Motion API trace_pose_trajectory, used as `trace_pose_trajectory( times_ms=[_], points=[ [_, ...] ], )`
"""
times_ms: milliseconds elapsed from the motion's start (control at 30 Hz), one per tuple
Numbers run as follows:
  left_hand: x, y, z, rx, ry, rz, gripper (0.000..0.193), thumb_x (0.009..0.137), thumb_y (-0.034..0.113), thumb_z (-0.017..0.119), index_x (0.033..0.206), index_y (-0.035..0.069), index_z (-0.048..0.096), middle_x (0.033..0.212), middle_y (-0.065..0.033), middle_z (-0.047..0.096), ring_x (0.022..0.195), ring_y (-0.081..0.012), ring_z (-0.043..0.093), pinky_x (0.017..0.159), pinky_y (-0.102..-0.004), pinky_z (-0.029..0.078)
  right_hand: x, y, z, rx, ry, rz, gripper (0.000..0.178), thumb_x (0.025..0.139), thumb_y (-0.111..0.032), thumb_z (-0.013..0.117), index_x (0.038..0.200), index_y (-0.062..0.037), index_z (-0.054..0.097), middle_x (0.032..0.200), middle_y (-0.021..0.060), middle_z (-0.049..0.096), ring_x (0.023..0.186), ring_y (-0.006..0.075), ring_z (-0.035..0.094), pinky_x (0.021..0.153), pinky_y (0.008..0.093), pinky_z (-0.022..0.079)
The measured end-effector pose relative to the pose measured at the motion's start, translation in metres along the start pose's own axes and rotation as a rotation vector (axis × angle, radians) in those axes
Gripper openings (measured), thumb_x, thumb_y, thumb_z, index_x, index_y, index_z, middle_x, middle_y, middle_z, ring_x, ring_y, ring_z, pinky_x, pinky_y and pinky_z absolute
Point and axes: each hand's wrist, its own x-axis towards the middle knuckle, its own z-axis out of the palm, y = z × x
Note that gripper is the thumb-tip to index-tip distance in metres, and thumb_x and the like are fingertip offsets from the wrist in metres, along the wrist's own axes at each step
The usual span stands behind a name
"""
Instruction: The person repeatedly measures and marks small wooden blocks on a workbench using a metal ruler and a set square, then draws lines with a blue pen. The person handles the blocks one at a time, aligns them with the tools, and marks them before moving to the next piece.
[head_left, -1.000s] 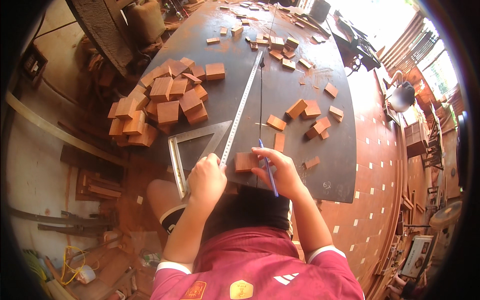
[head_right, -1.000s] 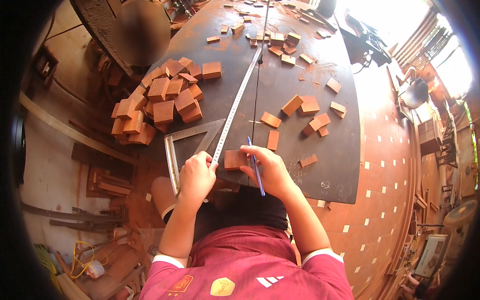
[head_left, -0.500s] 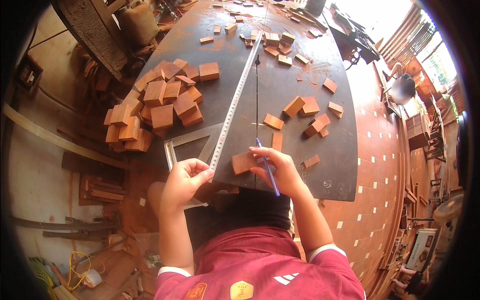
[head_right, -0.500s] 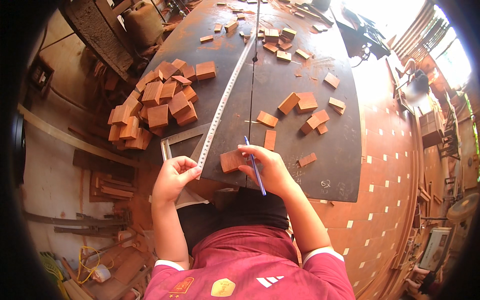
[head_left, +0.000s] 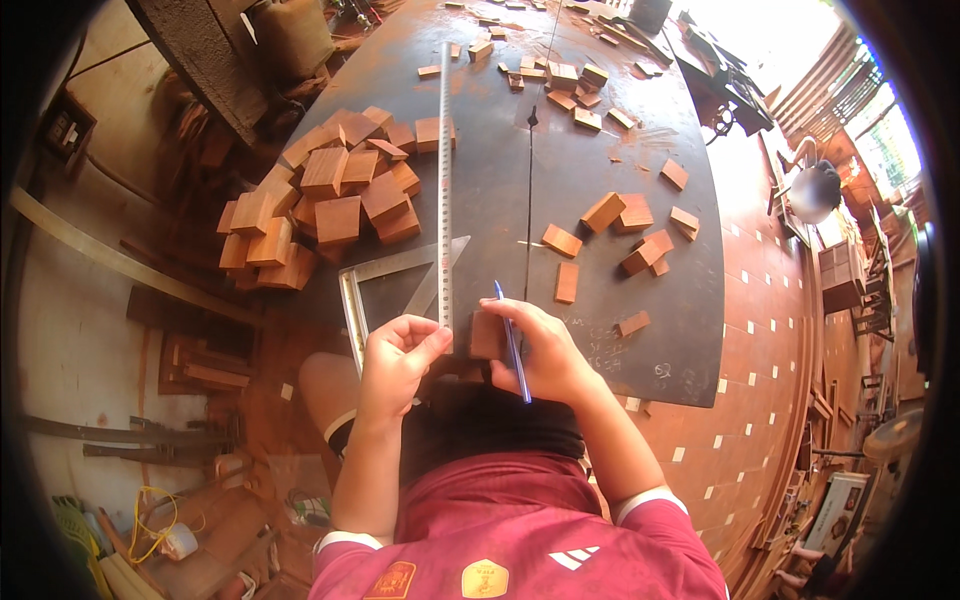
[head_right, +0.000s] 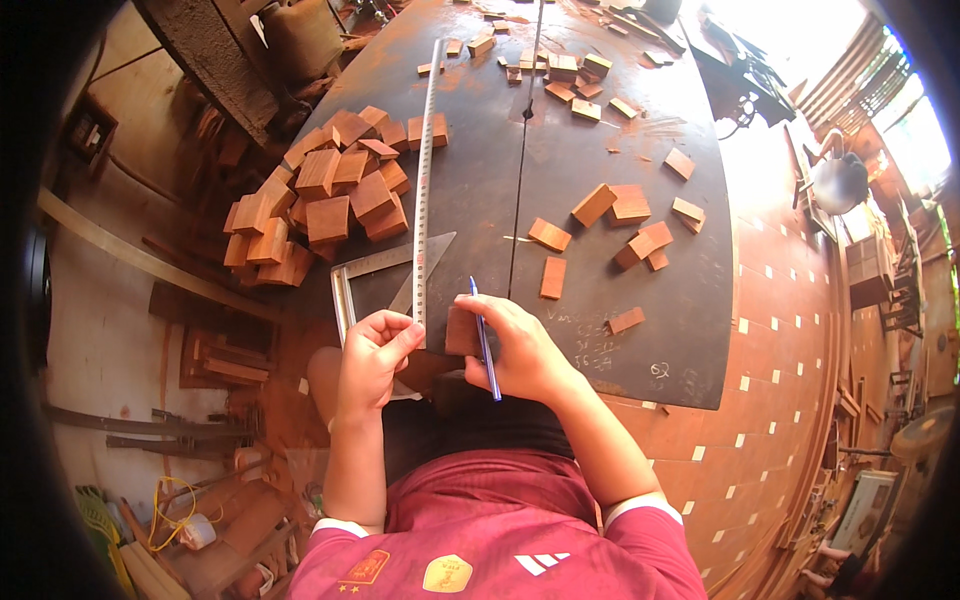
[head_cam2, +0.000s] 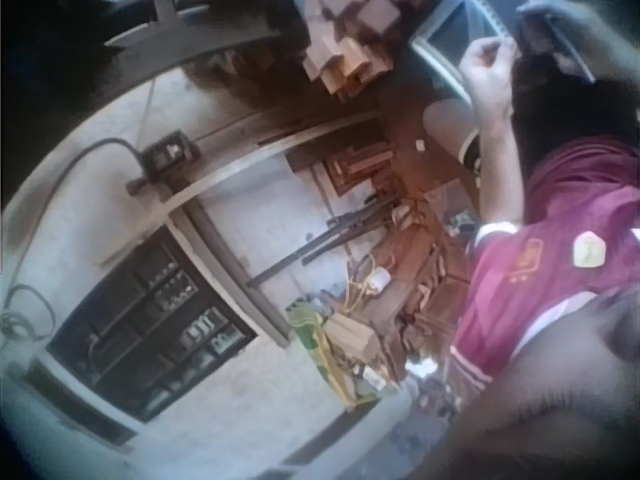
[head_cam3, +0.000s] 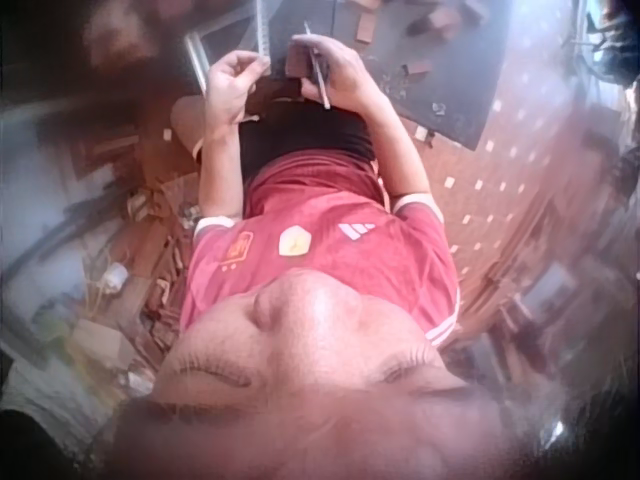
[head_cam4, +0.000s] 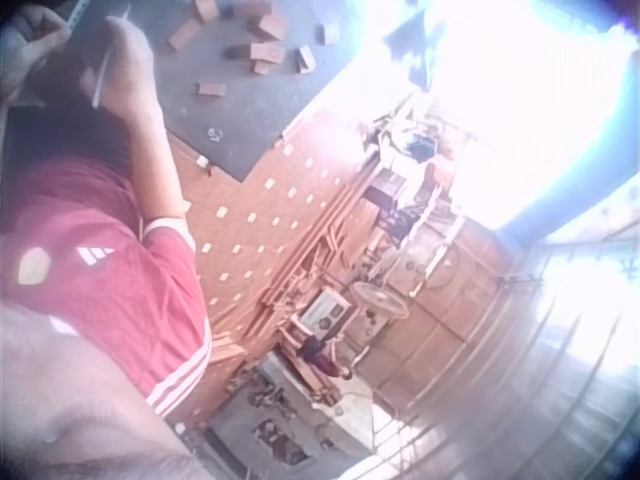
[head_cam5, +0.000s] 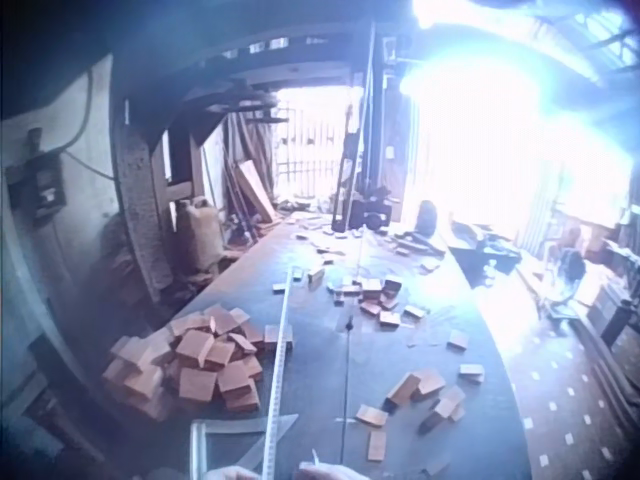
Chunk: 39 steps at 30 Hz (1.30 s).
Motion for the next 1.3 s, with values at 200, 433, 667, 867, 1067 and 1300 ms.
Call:
trace_pose_trajectory(
  times_ms=[200, 433, 667, 867, 1067, 1300],
  points=[
    [0.01, -0.01, 0.004, 0.039, -0.02, -0.02, 0.012, 0.093, 0.008, 0.078, 0.097, 0.0, 0.072, 0.085, -0.0056, 0.074, 0.073, -0.0079, 0.065, 0.066, -0.0215, 0.05, 0.003, -0.001, -0.007, 0.124, -0.051, 0.004, 0.07, 0.075, -0.011, 0.083, 0.139, -0.0031, 0.055, 0.135, 0.02, 0.063, 0.123, 0.0369, 0.064, 0.1, 0.0409, 0.055],
    [0.013, -0.02, 0.004, 0.059, -0.012, -0.007, 0.012, 0.093, 0.008, 0.078, 0.096, -0.002, 0.073, 0.086, -0.0076, 0.075, 0.077, -0.0109, 0.068, 0.073, -0.0239, 0.053, 0.001, -0.005, -0.017, -0.019, 0.106, -0.056, 0.051, 0.086, -0.01, 0.078, 0.133, -0.0031, 0.061, 0.102, 0.0155, 0.071, 0.09, 0.0291, 0.07, 0.079, 0.0363, 0.056],
    [0.016, -0.013, 0.011, 0.068, -0.019, 0.017, 0.012, 0.092, 0.006, 0.077, 0.097, -0.004, 0.075, 0.088, -0.0099, 0.076, 0.079, -0.0123, 0.07, 0.075, -0.0245, 0.054, 0.008, -0.013, -0.011, 0.401, 0.09, 0.249, 0.012, 0.09, -0.003, 0.068, 0.102, 0.0001, 0.068, 0.085, 0.0086, 0.068, 0.072, 0.0138, 0.064, 0.066, 0.0291, 0.051],
    [0.018, -0.016, 0.012, 0.051, -0.01, 0.057, 0.009, 0.092, 0.006, 0.077, 0.095, -0.002, 0.074, 0.082, -0.0054, 0.073, 0.065, -0.0047, 0.058, 0.058, -0.0196, 0.04, 0.014, -0.006, -0.007, 0.36, 0.0, 0.239, 0.012, 0.082, -0.005, 0.069, 0.089, 0.0008, 0.062, 0.073, 0.0046, 0.064, 0.066, 0.0067, 0.058, 0.059, 0.0265, 0.049],
    [0.017, -0.019, 0.008, 0.077, 0.005, 0.037, 0.01, 0.092, 0.005, 0.076, 0.096, -0.004, 0.075, 0.087, -0.0094, 0.076, 0.078, -0.0112, 0.069, 0.074, -0.024, 0.055, 0.023, -0.013, -0.009, 0.343, -0.059, 0.301, 0.009, 0.083, 0.0, 0.071, 0.087, 0.0, 0.063, 0.077, 0.003, 0.066, 0.07, 0.005, 0.059, 0.061, 0.0244, 0.05],
    [0.014, -0.022, 0.012, 0.044, 0.034, 0.072, 0.011, 0.091, 0.005, 0.077, 0.096, -0.004, 0.075, 0.087, -0.0093, 0.076, 0.077, -0.011, 0.069, 0.074, -0.0241, 0.055, 0.028, -0.007, -0.003, 0.268, -0.032, 0.228, 0.014, 0.081, -0.005, 0.074, 0.079, 0.0028, 0.062, 0.066, 0.0062, 0.066, 0.063, 0.0063, 0.062, 0.054, 0.0269, 0.049]
  ],
)
